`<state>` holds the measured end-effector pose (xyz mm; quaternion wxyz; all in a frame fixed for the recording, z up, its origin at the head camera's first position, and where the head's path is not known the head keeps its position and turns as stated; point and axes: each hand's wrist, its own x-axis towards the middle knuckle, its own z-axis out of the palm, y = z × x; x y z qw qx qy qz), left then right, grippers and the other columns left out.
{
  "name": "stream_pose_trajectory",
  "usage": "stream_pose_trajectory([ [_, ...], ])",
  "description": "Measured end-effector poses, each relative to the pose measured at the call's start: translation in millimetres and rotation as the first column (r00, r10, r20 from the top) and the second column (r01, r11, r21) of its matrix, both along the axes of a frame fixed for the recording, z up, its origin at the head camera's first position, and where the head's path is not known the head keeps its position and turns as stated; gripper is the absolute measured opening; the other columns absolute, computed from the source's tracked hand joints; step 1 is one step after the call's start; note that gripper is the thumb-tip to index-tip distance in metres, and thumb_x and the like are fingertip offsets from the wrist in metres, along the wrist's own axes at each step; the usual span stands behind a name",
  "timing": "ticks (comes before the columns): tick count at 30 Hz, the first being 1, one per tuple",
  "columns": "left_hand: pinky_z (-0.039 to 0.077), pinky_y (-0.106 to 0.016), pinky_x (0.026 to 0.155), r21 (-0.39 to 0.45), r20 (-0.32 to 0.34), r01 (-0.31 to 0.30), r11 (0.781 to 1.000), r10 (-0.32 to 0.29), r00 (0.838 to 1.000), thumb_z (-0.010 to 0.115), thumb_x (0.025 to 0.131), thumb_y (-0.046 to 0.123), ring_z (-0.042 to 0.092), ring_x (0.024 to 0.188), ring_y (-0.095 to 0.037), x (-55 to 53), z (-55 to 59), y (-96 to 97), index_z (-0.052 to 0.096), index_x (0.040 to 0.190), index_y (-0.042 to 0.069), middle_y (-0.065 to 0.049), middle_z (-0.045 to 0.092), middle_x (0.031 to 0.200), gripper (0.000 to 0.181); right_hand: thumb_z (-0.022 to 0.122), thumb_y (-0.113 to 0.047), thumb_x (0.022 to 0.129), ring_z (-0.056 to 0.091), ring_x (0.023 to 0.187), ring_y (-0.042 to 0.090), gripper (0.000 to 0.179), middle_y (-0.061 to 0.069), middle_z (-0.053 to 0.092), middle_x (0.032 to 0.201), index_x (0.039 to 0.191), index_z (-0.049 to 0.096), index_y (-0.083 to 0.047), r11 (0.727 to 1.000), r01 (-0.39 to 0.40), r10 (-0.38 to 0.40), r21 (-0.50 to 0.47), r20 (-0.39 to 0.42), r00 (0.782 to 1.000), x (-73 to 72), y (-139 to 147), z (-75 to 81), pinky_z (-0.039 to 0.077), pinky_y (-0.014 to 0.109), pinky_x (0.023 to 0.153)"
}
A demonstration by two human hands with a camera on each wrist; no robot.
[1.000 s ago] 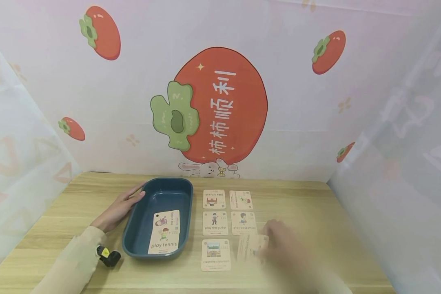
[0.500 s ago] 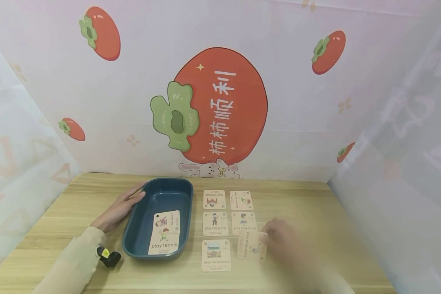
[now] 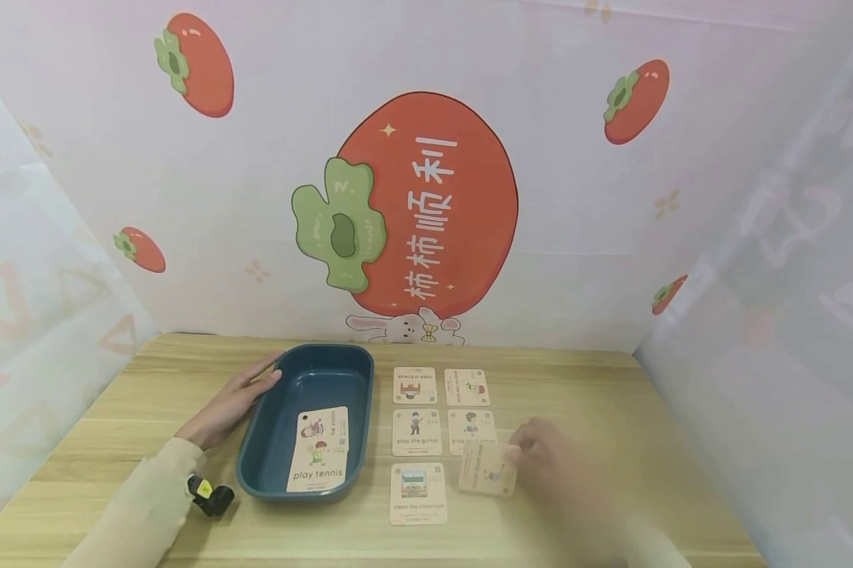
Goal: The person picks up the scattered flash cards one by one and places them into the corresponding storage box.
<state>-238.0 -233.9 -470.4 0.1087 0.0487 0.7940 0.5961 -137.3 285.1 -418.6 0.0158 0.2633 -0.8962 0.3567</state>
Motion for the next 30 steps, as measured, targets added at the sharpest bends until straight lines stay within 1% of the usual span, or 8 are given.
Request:
stream_pose_trajectory([
  [6, 0.052, -0.049, 0.098, 0.014, 0.000, 0.002, 1.000, -0.002, 1.000, 0.048, 0.107, 0.047, 0.057, 0.126, -0.038, 0.8, -0.3, 0.1, 0.025, 0.163, 0.024, -0.027, 0.044, 0.152, 0.065, 0.067, -0.005, 0.097, 0.054, 0.089, 0.009, 0.013, -0.009, 0.058, 0.095, 0.095, 0.065, -0.018, 1.000, 0.013, -0.014, -0.012, -0.053, 0.998, -1.2, -1, 5.3, 0.043, 0.032, 0.077],
  [11, 0.053, -0.046, 0.097, 0.020, 0.001, 0.001, 1.000, -0.001, 1.000, 0.049, 0.106, 0.047, 0.058, 0.125, -0.037, 0.8, -1.1, 0.1, 0.025, 0.163, 0.024, -0.027, 0.045, 0.151, 0.065, 0.069, -0.001, 0.095, 0.054, 0.088, 0.009, 0.015, -0.008, 0.058, 0.094, 0.094, 0.065, -0.015, 1.000, -0.002, -0.002, -0.030, -0.143, 0.990, -2.0, -4, 15.2, 0.042, 0.029, 0.076],
  [14, 0.053, -0.046, 0.097, 0.019, 0.006, -0.001, 1.000, 0.001, 1.000, 0.049, 0.106, 0.047, 0.058, 0.126, -0.038, 0.5, -1.6, 0.0, 0.026, 0.163, 0.025, -0.027, 0.044, 0.151, 0.065, 0.069, -0.001, 0.094, 0.055, 0.088, 0.008, 0.013, -0.008, 0.059, 0.094, 0.094, 0.065, -0.014, 0.999, -0.001, -0.006, -0.039, -0.174, 0.985, -2.9, -6, 20.4, 0.042, 0.028, 0.076],
  [17, 0.051, -0.050, 0.100, 0.014, 0.008, -0.001, 1.000, 0.001, 1.000, 0.048, 0.106, 0.048, 0.056, 0.128, -0.039, 0.4, -1.6, -0.1, 0.025, 0.163, 0.024, -0.027, 0.043, 0.153, 0.066, 0.069, -0.003, 0.095, 0.055, 0.089, 0.008, 0.011, -0.008, 0.058, 0.095, 0.095, 0.066, -0.014, 0.999, 0.005, -0.012, -0.039, -0.180, 0.984, -4.5, -7, 24.7, 0.042, 0.028, 0.076],
  [22, 0.043, -0.058, 0.106, 0.006, 0.016, -0.005, 1.000, 0.005, 1.000, 0.048, 0.106, 0.050, 0.051, 0.133, -0.042, 0.3, -1.1, 0.7, 0.025, 0.163, 0.026, -0.025, 0.040, 0.155, 0.067, 0.069, -0.004, 0.096, 0.055, 0.089, 0.008, 0.010, -0.009, 0.059, 0.095, 0.095, 0.067, -0.014, 0.998, 0.021, -0.030, -0.052, -0.180, 0.983, -9.6, -9, 30.0, 0.042, 0.028, 0.078],
  [23, 0.042, -0.060, 0.107, -0.001, 0.009, 0.004, 1.000, -0.004, 1.000, 0.047, 0.106, 0.050, 0.050, 0.134, -0.043, 0.4, -0.8, 1.0, 0.023, 0.163, 0.024, -0.026, 0.038, 0.156, 0.067, 0.069, -0.004, 0.096, 0.055, 0.089, 0.008, 0.010, -0.009, 0.059, 0.095, 0.095, 0.067, -0.014, 0.998, 0.022, -0.032, -0.054, -0.180, 0.983, -10.5, -10, 31.1, 0.043, 0.028, 0.079],
  [27, 0.039, -0.061, 0.108, 0.006, 0.018, 0.005, 1.000, -0.005, 1.000, 0.048, 0.106, 0.050, 0.046, 0.137, -0.044, 0.0, 0.4, 2.3, 0.024, 0.163, 0.025, -0.024, 0.033, 0.160, 0.067, 0.068, -0.005, 0.097, 0.055, 0.090, 0.009, 0.010, -0.008, 0.059, 0.095, 0.096, 0.067, -0.015, 0.998, 0.026, -0.036, -0.058, -0.184, 0.982, -13.8, -14, 36.0, 0.044, 0.029, 0.082],
  [30, 0.038, -0.063, 0.109, 0.009, 0.019, 0.007, 1.000, -0.007, 1.000, 0.049, 0.106, 0.050, 0.043, 0.139, -0.045, -0.1, 1.9, 2.5, 0.024, 0.163, 0.025, -0.022, 0.028, 0.162, 0.068, 0.067, -0.009, 0.099, 0.054, 0.091, 0.009, 0.007, -0.008, 0.058, 0.096, 0.096, 0.067, -0.015, 0.998, 0.038, -0.047, -0.059, -0.171, 0.984, -16.0, -16, 39.3, 0.044, 0.029, 0.083],
])
